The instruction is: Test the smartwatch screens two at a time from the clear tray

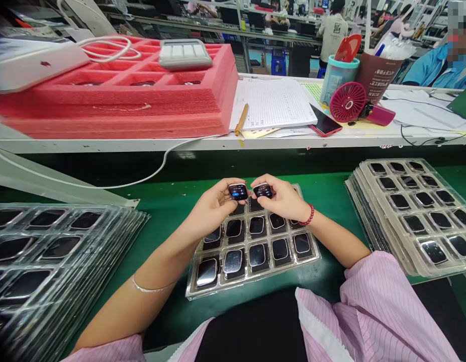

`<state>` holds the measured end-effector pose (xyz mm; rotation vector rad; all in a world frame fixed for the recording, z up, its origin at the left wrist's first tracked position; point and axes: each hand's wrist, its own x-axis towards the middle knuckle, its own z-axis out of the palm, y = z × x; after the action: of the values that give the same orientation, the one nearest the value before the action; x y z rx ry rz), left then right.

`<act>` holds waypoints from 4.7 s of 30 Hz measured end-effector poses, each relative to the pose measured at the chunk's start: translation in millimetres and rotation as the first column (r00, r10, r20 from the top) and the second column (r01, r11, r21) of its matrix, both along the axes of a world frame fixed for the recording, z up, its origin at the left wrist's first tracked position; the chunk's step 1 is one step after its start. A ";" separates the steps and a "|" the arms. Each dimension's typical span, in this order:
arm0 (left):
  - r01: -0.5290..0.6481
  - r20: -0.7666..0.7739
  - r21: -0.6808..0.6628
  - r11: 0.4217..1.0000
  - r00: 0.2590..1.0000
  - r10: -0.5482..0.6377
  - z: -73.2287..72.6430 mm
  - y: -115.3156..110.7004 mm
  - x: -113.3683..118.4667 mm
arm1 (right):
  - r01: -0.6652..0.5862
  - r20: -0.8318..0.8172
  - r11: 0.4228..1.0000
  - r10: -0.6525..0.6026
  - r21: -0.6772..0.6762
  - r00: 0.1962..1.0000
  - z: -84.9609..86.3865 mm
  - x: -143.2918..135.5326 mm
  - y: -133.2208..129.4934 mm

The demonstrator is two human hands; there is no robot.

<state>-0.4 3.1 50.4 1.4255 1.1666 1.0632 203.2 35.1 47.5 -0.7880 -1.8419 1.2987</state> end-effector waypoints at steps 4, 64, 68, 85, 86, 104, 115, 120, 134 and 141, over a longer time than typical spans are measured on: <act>-0.034 -0.019 0.002 0.999 0.999 0.034 1.6 0.0 1.0 | -0.111 -0.016 0.981 0.110 -0.157 0.994 3.6 3.3 0.7; 0.025 0.047 -0.007 1.000 0.999 -0.025 17.1 -11.9 2.8 | -0.104 -0.114 0.977 0.084 -0.186 0.990 5.4 1.8 -2.8; 0.013 0.035 -0.007 1.000 0.999 -0.013 17.1 -12.0 2.3 | -0.112 -0.119 0.977 0.092 -0.179 0.989 5.0 1.8 -3.1; -0.010 0.077 0.005 1.000 0.997 0.010 13.2 -10.1 2.0 | -0.131 -0.101 0.988 0.122 -0.081 0.987 1.3 3.6 0.2; -0.012 0.077 0.006 1.000 0.997 0.012 13.1 -10.1 1.6 | -0.138 -0.101 0.987 0.129 -0.079 0.986 1.4 3.5 -0.3; -0.023 0.106 -0.017 1.000 0.994 0.025 16.8 -12.2 2.1 | -0.127 -0.118 0.990 0.119 -0.067 0.986 0.2 3.7 -0.2; -0.003 0.144 -0.032 0.999 0.990 0.008 13.6 -9.4 0.1 | -0.128 -0.114 0.991 0.122 -0.046 0.986 -0.6 2.3 -0.9; -0.011 0.124 -0.032 0.999 0.992 0.015 14.6 -9.4 -0.1 | -0.123 -0.095 0.991 0.116 -0.061 0.989 -1.5 2.2 -0.4; 0.062 -0.042 0.027 0.998 0.997 -0.061 18.3 -6.5 -11.4 | -0.174 -0.061 0.981 0.168 -0.092 0.984 2.2 5.8 3.7; 0.080 -0.032 0.025 0.996 0.996 -0.079 15.6 -7.0 -11.5 | -0.165 -0.041 0.985 0.163 -0.048 0.986 4.9 6.1 1.7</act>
<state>-11.9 -3.9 66.0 1.5016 1.1124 1.0076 209.3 36.8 52.4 -0.6450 -1.8823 1.4596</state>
